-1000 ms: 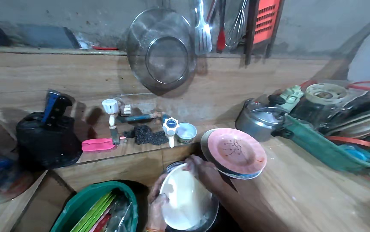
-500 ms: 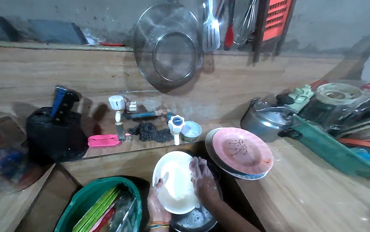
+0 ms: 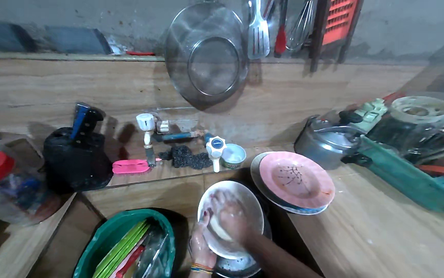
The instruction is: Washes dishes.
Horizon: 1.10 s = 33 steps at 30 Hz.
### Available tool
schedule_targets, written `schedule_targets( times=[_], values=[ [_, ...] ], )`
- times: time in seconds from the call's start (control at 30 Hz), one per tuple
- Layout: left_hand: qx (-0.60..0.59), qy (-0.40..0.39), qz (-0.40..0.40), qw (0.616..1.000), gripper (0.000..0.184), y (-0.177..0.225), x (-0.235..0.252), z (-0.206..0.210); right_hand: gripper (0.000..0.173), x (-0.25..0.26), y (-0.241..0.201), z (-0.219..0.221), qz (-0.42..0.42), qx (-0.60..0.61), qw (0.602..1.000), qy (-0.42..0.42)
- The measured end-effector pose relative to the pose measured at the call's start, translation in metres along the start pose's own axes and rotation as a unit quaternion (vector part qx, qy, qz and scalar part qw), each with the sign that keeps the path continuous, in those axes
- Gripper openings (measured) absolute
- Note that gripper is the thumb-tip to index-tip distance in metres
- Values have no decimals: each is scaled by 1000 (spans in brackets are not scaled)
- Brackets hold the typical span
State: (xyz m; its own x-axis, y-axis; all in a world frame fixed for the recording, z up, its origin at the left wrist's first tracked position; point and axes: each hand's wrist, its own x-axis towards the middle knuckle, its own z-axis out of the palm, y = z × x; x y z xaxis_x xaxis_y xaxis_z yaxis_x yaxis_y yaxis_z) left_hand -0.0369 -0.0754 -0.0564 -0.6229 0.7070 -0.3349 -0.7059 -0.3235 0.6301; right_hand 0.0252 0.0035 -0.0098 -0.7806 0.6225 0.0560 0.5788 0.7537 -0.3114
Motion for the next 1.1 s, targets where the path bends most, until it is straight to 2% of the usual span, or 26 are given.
schedule_targets(
  times=[0.07,0.13,0.2,0.27,0.37,0.43,0.47,0.5,0.53,0.57,0.6,0.67,0.73,0.77,0.83,0.97,1.07,1.1],
  values=[
    [14,0,8,1000,41,-2,1,0,42,6,28,5,23,-91,995,35],
    [15,-13,23,1000,44,-6,2,0,51,-6,37,11,80,-89,993,-9],
    [25,-19,38,999,48,-8,3,0,61,-26,27,21,125,-1,989,-82],
    [42,-3,53,998,48,-7,3,1,55,-39,8,28,112,96,983,-113],
    [72,23,93,993,47,4,1,-3,46,-51,-18,29,66,221,972,-54],
    [107,35,156,981,50,20,2,-10,35,-52,-26,21,81,334,938,-39],
    [131,39,203,970,52,32,4,-14,27,-54,-26,20,104,418,902,-30],
    [159,42,259,952,53,47,7,-21,20,-58,-27,20,129,519,845,-8],
    [192,40,315,929,54,64,11,-30,19,-64,-27,19,165,622,765,19],
    [236,40,368,898,55,84,14,-40,26,-70,-23,16,196,703,682,48],
    [294,46,412,861,54,107,17,-51,35,-76,-15,15,211,754,617,80],
    [435,66,458,772,58,152,22,-78,51,-81,14,23,193,824,514,141],
    [560,92,452,689,62,187,29,-107,57,-78,46,28,195,866,427,171],
    [610,105,433,656,61,197,32,-120,58,-77,60,29,191,880,398,174],
    [683,116,371,618,61,204,33,-140,57,-75,85,35,164,906,350,174],
    [781,73,279,554,65,194,35,-172,44,-79,107,42,155,925,298,179],
    [830,50,177,527,76,179,34,-161,44,-81,106,43,184,927,272,183],
    [831,40,179,525,75,169,34,-150,44,-82,106,43,185,930,266,177]
  ],
)
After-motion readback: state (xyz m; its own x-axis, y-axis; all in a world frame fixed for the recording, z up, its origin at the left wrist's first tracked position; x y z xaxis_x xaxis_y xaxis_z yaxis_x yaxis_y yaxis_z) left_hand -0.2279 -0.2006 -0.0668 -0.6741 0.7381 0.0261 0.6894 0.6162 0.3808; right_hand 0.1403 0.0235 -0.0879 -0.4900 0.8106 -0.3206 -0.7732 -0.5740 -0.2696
